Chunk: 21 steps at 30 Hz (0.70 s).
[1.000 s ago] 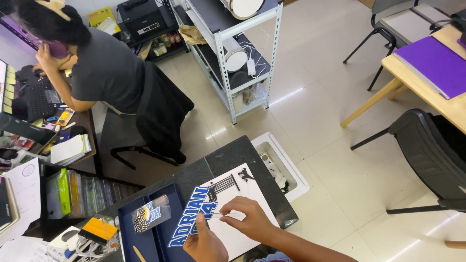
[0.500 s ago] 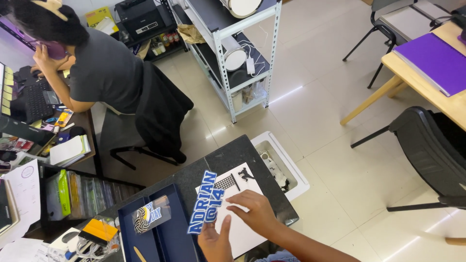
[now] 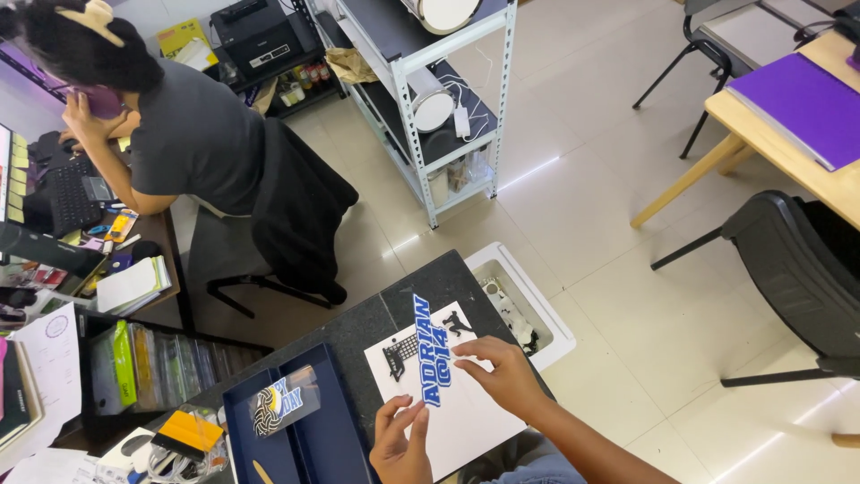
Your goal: Arranging and organizing various craft items, including stickers and cutouts, into a box.
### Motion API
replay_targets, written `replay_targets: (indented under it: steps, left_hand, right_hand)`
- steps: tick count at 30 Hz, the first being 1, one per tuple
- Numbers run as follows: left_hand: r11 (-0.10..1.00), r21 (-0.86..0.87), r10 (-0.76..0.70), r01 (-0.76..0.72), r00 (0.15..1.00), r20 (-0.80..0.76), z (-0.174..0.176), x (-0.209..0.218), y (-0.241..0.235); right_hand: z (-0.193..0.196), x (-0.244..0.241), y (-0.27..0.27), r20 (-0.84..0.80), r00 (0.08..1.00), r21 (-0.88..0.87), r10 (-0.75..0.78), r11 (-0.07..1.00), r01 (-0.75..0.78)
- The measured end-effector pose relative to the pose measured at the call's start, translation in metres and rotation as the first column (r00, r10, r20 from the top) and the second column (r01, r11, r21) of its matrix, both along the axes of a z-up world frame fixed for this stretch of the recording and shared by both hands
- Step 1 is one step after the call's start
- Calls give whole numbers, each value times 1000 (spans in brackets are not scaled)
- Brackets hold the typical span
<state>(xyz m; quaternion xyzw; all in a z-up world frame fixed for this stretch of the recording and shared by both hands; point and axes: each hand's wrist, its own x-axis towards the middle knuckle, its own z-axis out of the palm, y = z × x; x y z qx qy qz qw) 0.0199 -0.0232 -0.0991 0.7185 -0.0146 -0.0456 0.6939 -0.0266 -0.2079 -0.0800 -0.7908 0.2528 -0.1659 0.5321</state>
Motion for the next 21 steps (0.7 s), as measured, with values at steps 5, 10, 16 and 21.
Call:
replay_targets:
  steps: [5, 10, 16, 21]
  left_hand:
    - [999, -27, -18, 20, 995, 94, -17, 1, 6]
    - [978, -200, -50, 57, 998, 40, -5, 3, 5]
    - [999, -48, -13, 6, 987, -161, 24, 3, -3]
    - [998, -47, -52, 44, 979, -195, 22, 3, -2]
  right_hand:
    - [11, -3, 3, -39, 999, 46, 11, 999, -9]
    - [9, -1, 2, -78, 997, 151, 22, 988, -10]
    - [16, 4, 3, -120, 993, 367, -18, 928, 61]
    - [17, 4, -3, -172, 982, 389, -79, 910, 142]
